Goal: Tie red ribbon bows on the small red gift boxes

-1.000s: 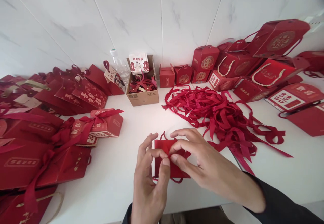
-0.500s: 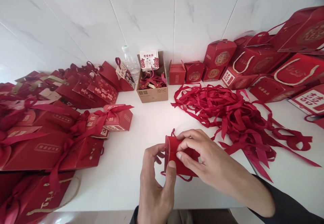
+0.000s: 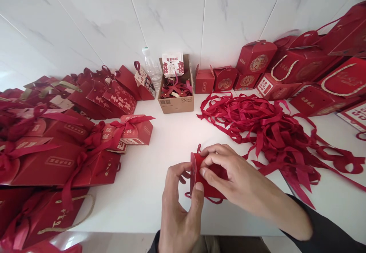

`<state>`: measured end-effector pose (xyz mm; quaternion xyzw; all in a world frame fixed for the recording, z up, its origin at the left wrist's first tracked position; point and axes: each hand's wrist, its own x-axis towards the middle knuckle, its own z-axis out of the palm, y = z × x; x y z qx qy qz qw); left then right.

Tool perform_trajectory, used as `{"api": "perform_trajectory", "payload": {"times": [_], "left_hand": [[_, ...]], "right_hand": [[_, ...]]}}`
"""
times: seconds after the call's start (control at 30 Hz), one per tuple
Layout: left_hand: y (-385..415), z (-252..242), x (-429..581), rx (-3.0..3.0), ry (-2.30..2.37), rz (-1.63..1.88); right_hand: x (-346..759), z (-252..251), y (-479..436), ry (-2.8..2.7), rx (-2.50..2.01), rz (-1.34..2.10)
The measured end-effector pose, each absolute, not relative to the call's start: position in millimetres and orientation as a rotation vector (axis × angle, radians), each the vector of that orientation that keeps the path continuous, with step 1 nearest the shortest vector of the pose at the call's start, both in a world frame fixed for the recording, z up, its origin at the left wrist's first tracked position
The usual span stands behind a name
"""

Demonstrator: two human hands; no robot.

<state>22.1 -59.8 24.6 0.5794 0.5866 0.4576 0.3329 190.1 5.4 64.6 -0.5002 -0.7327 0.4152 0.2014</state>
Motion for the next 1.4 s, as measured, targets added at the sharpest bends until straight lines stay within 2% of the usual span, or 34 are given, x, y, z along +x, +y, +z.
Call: {"api": "perform_trajectory", "payload": {"times": [0.23, 0.53, 0.63, 0.8, 1.07, 1.23, 1.4], "left_hand": [[-58.5, 25.1, 22.2, 1.484, 1.496, 1.185], [-47.0, 25.9, 17.1, 0.899, 1.378, 1.388], [-43.8, 24.7, -0.2, 0.64, 1.349, 1.502], [-38.5, 19.1, -46.8, 0.407, 1.476, 1.687], [-38.8, 8.7, -87.0, 0.289, 1.719, 1.729], [-51.9, 6.5, -52.3, 0.407, 1.804, 1.771], [-75.5, 11.1, 3.1, 1.016, 1.907, 1.43]], "right_hand": [[185.7, 65.0, 3.7, -2.007, -1.359, 1.188], [200.6, 47.7, -8.1, -1.986, -1.329, 0.989], [214.0, 37.6, -15.5, -1.899, -1.436, 1.03], [231.5, 29.0, -25.7, -1.815, -1.596, 1.143], [253.4, 29.0, -26.5, -1.83, -1.733, 0.937], [258.6, 31.6, -23.2, -1.944, -1.663, 0.862], [263.3, 31.7, -29.3, -1.936, -1.637, 0.752]]}}
